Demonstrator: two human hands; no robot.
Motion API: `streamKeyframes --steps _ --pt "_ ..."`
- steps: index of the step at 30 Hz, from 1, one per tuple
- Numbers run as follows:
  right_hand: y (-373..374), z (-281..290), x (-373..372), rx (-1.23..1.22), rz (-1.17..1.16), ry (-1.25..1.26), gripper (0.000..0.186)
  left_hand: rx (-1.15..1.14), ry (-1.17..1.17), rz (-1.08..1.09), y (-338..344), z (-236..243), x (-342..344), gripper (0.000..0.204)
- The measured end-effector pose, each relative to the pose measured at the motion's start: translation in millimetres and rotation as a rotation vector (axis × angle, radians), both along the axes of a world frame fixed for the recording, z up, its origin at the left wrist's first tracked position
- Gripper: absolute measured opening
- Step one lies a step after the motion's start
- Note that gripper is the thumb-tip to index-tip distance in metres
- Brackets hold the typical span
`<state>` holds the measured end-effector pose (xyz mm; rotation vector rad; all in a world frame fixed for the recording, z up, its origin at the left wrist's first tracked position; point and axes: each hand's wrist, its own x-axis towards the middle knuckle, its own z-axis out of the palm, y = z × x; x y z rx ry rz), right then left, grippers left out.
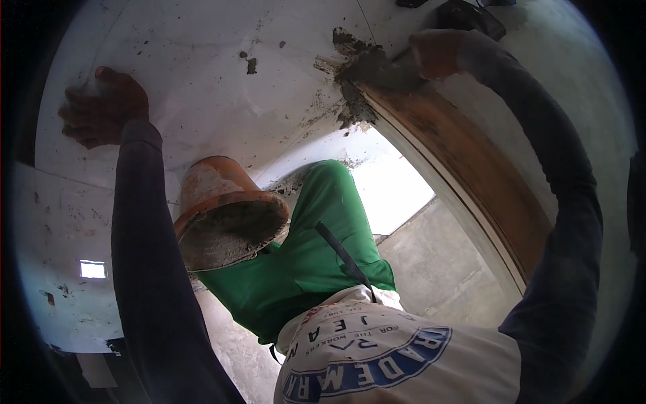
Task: The person applies mortar to the wall and the joint between the floor and wall using a trowel while holding a bucket of mixture.
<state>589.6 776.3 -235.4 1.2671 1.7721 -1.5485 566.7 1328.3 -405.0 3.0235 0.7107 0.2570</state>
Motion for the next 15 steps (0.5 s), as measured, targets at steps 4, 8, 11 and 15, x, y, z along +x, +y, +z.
streamKeyframes --steps 4,8,11,15 --pt "15.6 -10.5 0.3 -0.475 -0.863 -0.275 0.01 -0.011 0.022 0.012 0.1 0.4 0.8 0.081" --pt "27.8 -26.7 -7.7 0.18 -0.502 -0.149 0.023 0.024 0.019 -0.014 3.8 -5.6 -3.6 0.08" --pt "44.3 -4.8 1.0 -0.469 -0.473 -0.216 0.016 -0.01 -0.024 -0.011 4.7 -9.2 -4.1 0.081" --pt "107.7 50.0 31.9 -0.542 -0.737 -0.264 0.017 0.047 -0.031 0.013 1.6 -10.2 -0.5 0.079"
